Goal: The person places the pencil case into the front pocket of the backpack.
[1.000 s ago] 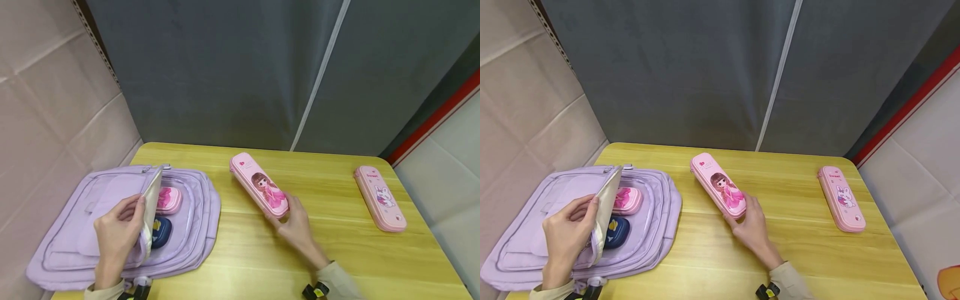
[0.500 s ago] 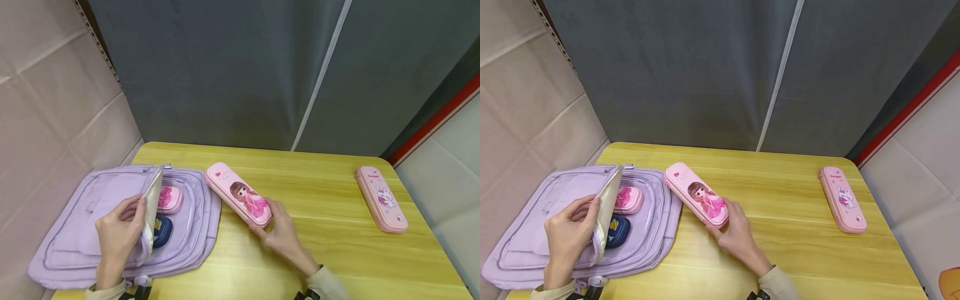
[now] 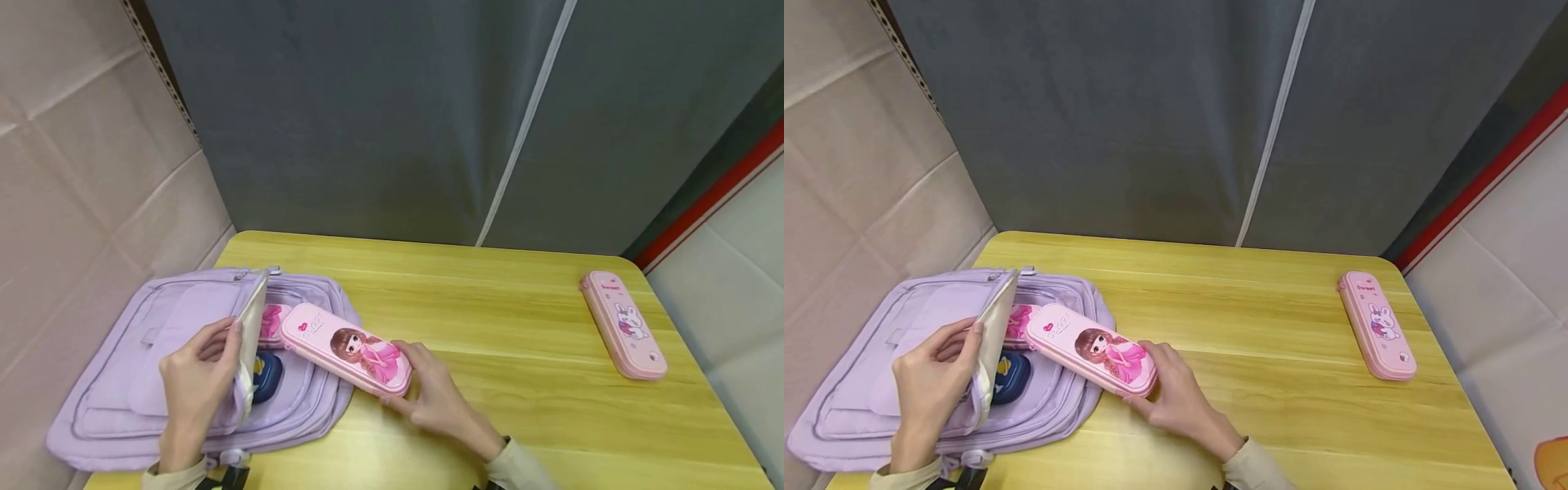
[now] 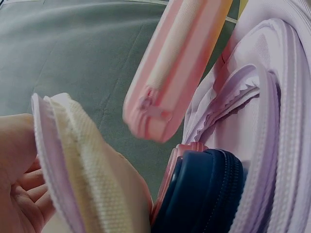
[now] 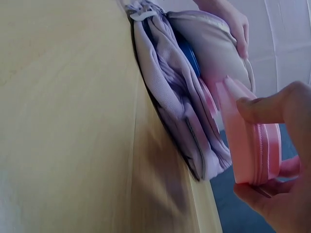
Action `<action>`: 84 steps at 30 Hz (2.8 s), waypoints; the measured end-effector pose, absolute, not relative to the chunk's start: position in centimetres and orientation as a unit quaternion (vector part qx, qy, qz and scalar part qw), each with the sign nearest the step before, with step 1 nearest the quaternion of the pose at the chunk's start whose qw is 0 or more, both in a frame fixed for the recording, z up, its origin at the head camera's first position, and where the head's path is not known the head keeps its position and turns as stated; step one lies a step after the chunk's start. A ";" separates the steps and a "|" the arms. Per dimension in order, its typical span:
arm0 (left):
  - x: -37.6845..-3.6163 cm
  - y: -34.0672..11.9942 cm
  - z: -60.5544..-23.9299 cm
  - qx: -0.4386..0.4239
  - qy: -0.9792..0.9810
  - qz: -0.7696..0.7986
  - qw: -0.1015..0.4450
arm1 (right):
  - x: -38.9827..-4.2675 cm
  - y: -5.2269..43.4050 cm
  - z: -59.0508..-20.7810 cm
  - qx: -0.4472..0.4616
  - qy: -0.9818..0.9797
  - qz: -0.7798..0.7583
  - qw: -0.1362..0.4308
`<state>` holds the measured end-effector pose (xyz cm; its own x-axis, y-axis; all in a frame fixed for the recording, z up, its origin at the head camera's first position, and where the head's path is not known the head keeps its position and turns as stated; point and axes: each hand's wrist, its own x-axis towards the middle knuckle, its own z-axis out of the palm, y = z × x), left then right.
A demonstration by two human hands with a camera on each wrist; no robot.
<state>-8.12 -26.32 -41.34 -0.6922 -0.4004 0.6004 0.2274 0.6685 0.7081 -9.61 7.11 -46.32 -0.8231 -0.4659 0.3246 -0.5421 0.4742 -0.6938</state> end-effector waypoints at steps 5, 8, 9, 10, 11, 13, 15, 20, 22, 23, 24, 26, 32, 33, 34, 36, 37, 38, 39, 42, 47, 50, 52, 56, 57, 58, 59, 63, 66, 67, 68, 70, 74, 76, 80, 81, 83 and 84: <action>-8.2 -26.1 -41.2 0.044 -0.827 -0.402 0.390 | -9.2 6.7 -46.3 0.332 -0.846 0.417 0.028; -8.2 -26.1 -40.9 0.036 -0.829 -0.393 0.396 | -9.0 6.5 -46.4 0.343 -0.846 0.407 0.017; -8.1 -26.1 -40.7 0.033 -0.830 -0.388 0.399 | -9.0 6.5 -46.4 0.344 -0.847 0.405 0.014; -8.1 -26.1 -40.4 0.029 -0.831 -0.383 0.402 | -9.0 6.4 -46.5 0.347 -0.847 0.403 0.016; -8.1 -26.1 -40.2 0.026 -0.831 -0.380 0.405 | -9.0 6.3 -46.5 0.348 -0.846 0.403 0.018; -8.1 -26.2 -39.9 0.019 -0.831 -0.376 0.409 | -9.0 6.1 -46.5 0.351 -0.844 0.403 0.025; -8.1 -26.3 -39.6 0.016 -0.831 -0.376 0.410 | -9.1 6.0 -46.4 0.358 -0.840 0.407 0.035; -8.0 -26.4 -39.1 0.016 -0.830 -0.379 0.409 | -9.4 5.5 -46.1 0.374 -0.831 0.409 0.043; -8.0 -26.4 -38.9 0.018 -0.830 -0.380 0.408 | -9.6 5.3 -45.8 0.371 -0.830 0.415 0.041; -8.0 -26.3 -38.9 0.018 -0.830 -0.380 0.407 | -9.7 5.1 -45.7 0.367 -0.829 0.420 0.040; -8.0 -26.3 -38.8 0.017 -0.831 -0.379 0.407 | -9.8 4.9 -45.5 0.364 -0.827 0.426 0.039; -8.0 -26.3 -38.7 0.016 -0.832 -0.376 0.407 | -10.0 4.6 -45.2 0.357 -0.823 0.440 0.036; -8.2 -26.1 -38.6 0.006 -0.829 -0.372 0.418 | -10.1 3.4 -44.9 0.328 -0.809 0.488 0.017; -8.3 -26.0 -38.6 0.006 -0.828 -0.372 0.419 | -10.0 3.2 -44.9 0.318 -0.806 0.498 0.012; -8.3 -26.0 -38.6 0.005 -0.828 -0.371 0.421 | -10.0 3.0 -44.9 0.307 -0.804 0.510 0.006; -8.3 -25.9 -38.6 0.004 -0.826 -0.372 0.424 | -9.8 2.7 -45.0 0.293 -0.794 0.533 -0.002; -8.3 -25.9 -38.7 0.006 -0.825 -0.373 0.425 | -9.8 2.6 -45.0 0.288 -0.788 0.545 -0.008; -8.3 -25.8 -38.7 0.006 -0.824 -0.374 0.426 | -9.7 2.4 -45.1 0.288 -0.780 0.555 -0.012; -8.3 -25.8 -38.7 0.006 -0.823 -0.375 0.427 | -9.7 2.3 -45.2 0.293 -0.770 0.566 -0.018; -8.2 -25.6 -38.8 0.003 -0.821 -0.378 0.428 | -9.6 1.9 -45.6 0.321 -0.746 0.583 -0.033; -8.2 -25.5 -38.9 -0.003 -0.819 -0.381 0.430 | -9.5 1.1 -46.4 0.364 -0.726 0.583 -0.032; -8.1 -25.4 -38.8 -0.003 -0.818 -0.379 0.432 | -9.5 0.5 -46.5 0.368 -0.724 0.584 -0.025; -8.1 -25.4 -38.8 -0.004 -0.820 -0.377 0.431 | -9.6 -0.1 -46.5 0.368 -0.721 0.587 -0.019; -8.0 -25.4 -38.7 -0.001 -0.821 -0.375 0.431 | -9.7 -1.3 -46.3 0.374 -0.727 0.576 0.000; -8.0 -25.5 -38.7 0.000 -0.821 -0.374 0.431 | -9.7 -1.5 -46.2 0.375 -0.731 0.570 0.007; -8.0 -25.5 -38.6 0.001 -0.821 -0.373 0.431 | -9.8 -1.8 -46.1 0.374 -0.737 0.562 0.015; -7.9 -25.5 -38.6 0.002 -0.821 -0.373 0.432 | -9.8 -2.1 -46.1 0.372 -0.744 0.555 0.022; -7.9 -25.5 -38.5 0.003 -0.819 -0.375 0.434 | -9.8 -3.2 -45.9 0.352 -0.756 0.550 0.044; -7.8 -25.5 -38.3 0.003 -0.822 -0.376 0.429 | -9.9 -4.1 -45.8 0.338 -0.747 0.570 0.046; -7.8 -25.5 -38.3 0.002 -0.823 -0.375 0.426 | -9.8 -4.4 -45.9 0.335 -0.743 0.578 0.044; -7.8 -25.5 -38.2 0.000 -0.825 -0.374 0.424 | -9.8 -4.8 -45.9 0.332 -0.737 0.587 0.040; -7.8 -25.6 -38.2 -0.005 -0.828 -0.372 0.418 | -9.6 -5.4 -46.1 0.328 -0.727 0.603 0.030; -7.8 -25.6 -38.2 -0.010 -0.833 -0.370 0.412 | -9.1 -6.3 -46.5 0.331 -0.717 0.613 0.028; -7.8 -25.5 -38.1 -0.009 -0.835 -0.368 0.408 | -8.9 -6.6 -46.7 0.332 -0.716 0.613 0.035; -7.7 -25.5 -38.2 -0.008 -0.837 -0.366 0.408 | -8.8 -7.3 -46.7 0.329 -0.714 0.615 0.052; -7.6 -25.5 -38.2 -0.008 -0.837 -0.365 0.407 | -8.8 -7.5 -46.7 0.325 -0.714 0.618 0.050; -7.7 -25.5 -38.1 -0.009 -0.837 -0.364 0.408 | -8.9 -7.8 -46.6 0.320 -0.714 0.621 0.050; -7.7 -25.4 -38.1 -0.010 -0.837 -0.364 0.408 | -8.9 -7.9 -46.5 0.316 -0.714 0.623 0.046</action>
